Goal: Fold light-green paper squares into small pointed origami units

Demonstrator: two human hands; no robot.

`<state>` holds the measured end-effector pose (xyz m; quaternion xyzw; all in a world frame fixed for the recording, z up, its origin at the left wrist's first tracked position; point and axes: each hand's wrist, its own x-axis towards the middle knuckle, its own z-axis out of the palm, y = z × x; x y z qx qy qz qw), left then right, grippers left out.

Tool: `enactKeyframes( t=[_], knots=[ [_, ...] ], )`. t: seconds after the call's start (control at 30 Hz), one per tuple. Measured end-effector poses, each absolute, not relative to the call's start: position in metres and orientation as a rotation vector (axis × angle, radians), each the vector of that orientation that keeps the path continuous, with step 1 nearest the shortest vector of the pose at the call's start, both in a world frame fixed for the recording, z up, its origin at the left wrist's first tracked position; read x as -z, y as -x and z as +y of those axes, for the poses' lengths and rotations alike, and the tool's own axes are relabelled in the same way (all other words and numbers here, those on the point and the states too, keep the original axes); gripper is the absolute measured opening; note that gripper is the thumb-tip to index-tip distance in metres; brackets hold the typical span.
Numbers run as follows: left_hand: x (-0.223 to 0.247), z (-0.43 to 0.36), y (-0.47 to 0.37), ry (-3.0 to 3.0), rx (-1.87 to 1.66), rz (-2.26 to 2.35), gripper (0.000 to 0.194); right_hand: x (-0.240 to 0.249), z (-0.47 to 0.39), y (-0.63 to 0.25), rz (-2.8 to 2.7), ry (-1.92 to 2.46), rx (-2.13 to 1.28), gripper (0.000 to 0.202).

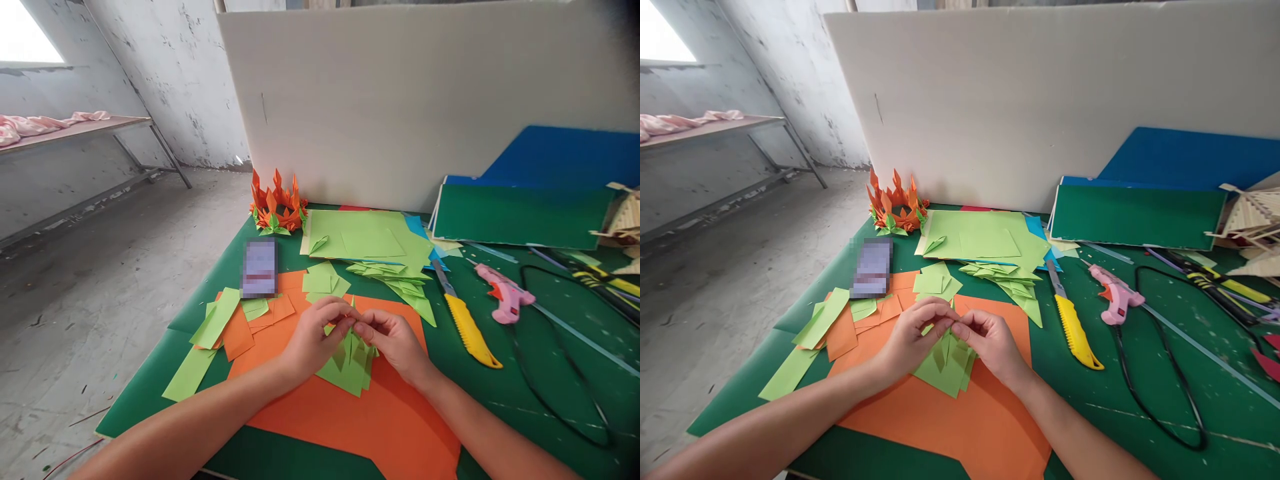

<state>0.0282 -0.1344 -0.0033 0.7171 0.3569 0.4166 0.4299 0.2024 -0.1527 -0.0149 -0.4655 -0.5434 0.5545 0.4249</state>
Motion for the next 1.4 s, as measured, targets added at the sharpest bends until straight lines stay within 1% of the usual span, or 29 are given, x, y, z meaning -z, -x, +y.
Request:
enactKeyframes(
  t=[0.2, 0.33, 0.43, 0.6, 0.8, 0.9, 1.03, 1.17, 1.27, 1.4],
  knots=[
    [0.0035, -0.1321, -0.0261, -1.692, -0.985, 0.821, 0.021, 0.0167, -0.1527, -0.203, -1.336, 1.163, -1.355, 0.035],
    [0.0045, -0.1339, -0.0261, -1.594, -0.961, 0.754, 0.03, 0.0168, -0.152, -0.2034, -1.309, 1.159, -1.352, 0.032],
    [0.0059, -0.1343, -0.0259, -1.595, -0.963, 0.755, 0.03, 0.0163, -0.1514, -0.2034, -1.294, 1.145, -1.378, 0.031],
    [0.0069, -0.1333, -0.0243, -1.698, -0.962, 0.739, 0.03, 0.016, -0.1514, -0.2038, -1.283, 1.11, -1.441, 0.031],
    [0.0047, -0.1331, -0.0226, -1.866, -0.952, 0.706, 0.038, 0.0212, -0.1519, -0.2059, -1.331, 1.049, -1.489, 0.02],
    [0.0048, -0.133, -0.0216, -1.963, -0.953, 0.683, 0.04, 0.0238, -0.1514, -0.207, -1.37, 1.006, -1.487, 0.018],
    [0.0054, -0.1326, -0.0203, -2.106, -0.985, 0.632, 0.04, 0.0217, -0.1508, -0.206, -1.37, 0.969, -1.497, 0.021],
    [0.0052, -0.1337, -0.0208, -2.125, -0.991, 0.633, 0.041, 0.0175, -0.151, -0.2043, -1.357, 0.969, -1.5, 0.023],
    [0.0048, -0.1353, -0.0222, -1.999, -0.987, 0.678, 0.041, 0.0186, -0.1512, -0.2049, -1.364, 1.026, -1.495, 0.026],
    [0.0033, -0.1352, -0.0234, -1.708, -0.895, 0.757, 0.039, 0.0212, -0.1513, -0.206, -1.385, 1.127, -1.461, 0.035]
  ],
)
